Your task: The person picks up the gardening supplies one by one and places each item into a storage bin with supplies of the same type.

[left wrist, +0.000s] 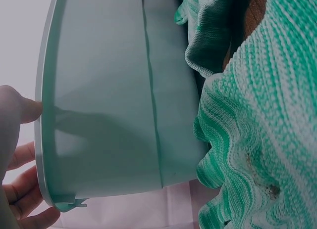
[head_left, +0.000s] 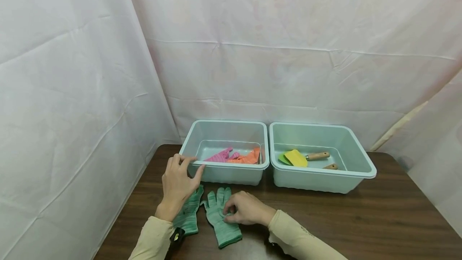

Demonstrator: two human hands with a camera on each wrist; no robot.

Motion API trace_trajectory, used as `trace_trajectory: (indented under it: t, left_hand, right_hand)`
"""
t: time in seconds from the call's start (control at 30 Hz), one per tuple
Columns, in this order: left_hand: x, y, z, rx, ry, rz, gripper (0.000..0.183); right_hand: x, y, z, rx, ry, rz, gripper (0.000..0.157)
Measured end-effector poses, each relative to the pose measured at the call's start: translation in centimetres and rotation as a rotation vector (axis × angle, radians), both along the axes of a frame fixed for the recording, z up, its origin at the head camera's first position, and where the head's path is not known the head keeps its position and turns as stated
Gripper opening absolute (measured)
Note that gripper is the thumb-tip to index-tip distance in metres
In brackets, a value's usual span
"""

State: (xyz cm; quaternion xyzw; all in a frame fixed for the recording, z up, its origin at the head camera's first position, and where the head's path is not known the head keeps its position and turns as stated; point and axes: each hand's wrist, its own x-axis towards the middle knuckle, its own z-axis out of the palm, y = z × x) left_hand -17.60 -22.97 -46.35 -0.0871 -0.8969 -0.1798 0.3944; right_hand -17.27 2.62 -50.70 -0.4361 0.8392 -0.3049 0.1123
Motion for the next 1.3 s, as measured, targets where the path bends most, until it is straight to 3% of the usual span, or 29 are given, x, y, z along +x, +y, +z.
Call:
trace_trajectory:
  t: [0.7, 1.3]
  left_hand:
    - [0.1, 0.0, 0.0, 0.002, -0.001, 0.003, 0.035]
    - [0.1, 0.0, 0.1, 0.001, -0.012, 0.007, 0.035]
  right_hand:
    - [0.2, 0.0, 1.1, -0.059, 0.02, 0.018, 0.004]
    - [0.0, 0.8, 2.0, -0.115, 0.033, -0.021, 0.005]
